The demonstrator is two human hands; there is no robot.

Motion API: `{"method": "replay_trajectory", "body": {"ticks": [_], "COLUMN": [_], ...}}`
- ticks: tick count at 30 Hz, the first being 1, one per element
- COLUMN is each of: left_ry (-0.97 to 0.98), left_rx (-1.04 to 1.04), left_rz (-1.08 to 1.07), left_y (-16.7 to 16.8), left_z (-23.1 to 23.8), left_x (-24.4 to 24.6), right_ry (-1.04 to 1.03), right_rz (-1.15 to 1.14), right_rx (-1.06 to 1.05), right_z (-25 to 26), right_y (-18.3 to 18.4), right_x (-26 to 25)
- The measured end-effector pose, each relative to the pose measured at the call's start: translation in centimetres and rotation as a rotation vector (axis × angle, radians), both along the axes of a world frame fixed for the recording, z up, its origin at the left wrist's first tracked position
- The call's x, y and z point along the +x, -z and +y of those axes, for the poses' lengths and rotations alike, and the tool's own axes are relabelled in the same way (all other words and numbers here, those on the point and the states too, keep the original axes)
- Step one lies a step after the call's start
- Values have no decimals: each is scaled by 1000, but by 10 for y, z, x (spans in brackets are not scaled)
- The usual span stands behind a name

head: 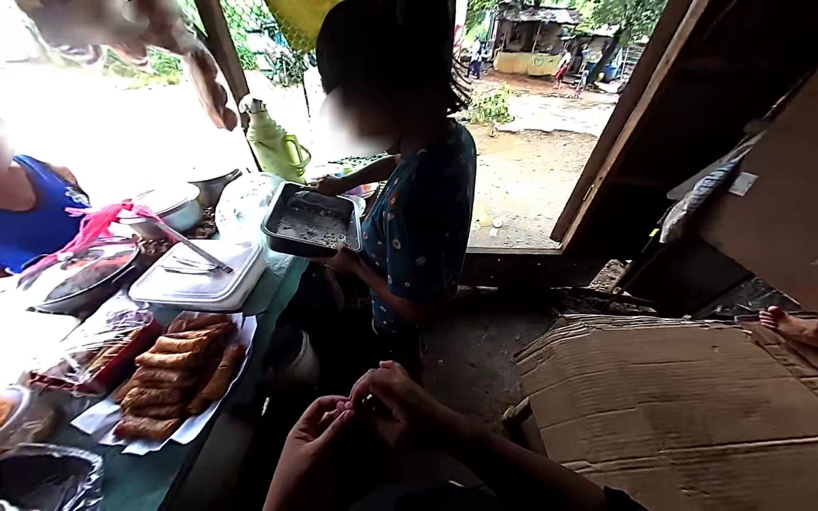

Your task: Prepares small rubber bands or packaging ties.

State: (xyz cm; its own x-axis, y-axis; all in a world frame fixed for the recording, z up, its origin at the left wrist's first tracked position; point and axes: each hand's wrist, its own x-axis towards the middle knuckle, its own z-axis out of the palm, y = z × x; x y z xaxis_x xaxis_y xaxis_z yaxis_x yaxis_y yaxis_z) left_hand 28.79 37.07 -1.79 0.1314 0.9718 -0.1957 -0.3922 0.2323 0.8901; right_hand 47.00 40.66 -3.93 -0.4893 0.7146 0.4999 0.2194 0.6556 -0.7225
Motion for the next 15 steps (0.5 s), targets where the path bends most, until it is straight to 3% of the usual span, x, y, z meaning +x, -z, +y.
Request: {"method": "replay_trajectory", "body": {"ticks": [4,9,15], "left_ry": [11,263,256], "left_rx": [34,135,261], "left_rz": [-96,-194,-173], "left_y": [11,27,32], "left_z": [-2,-6,-14], "left_x": [-2,-12,-11], "right_ry": [-40,-224,-149], "right_rz": [65,166,133], "right_rx": [-41,-428,-442], "right_z": [-5,-12,-19], "right_y": [0,-7,-9], "right_x": [-1,6,6]}}
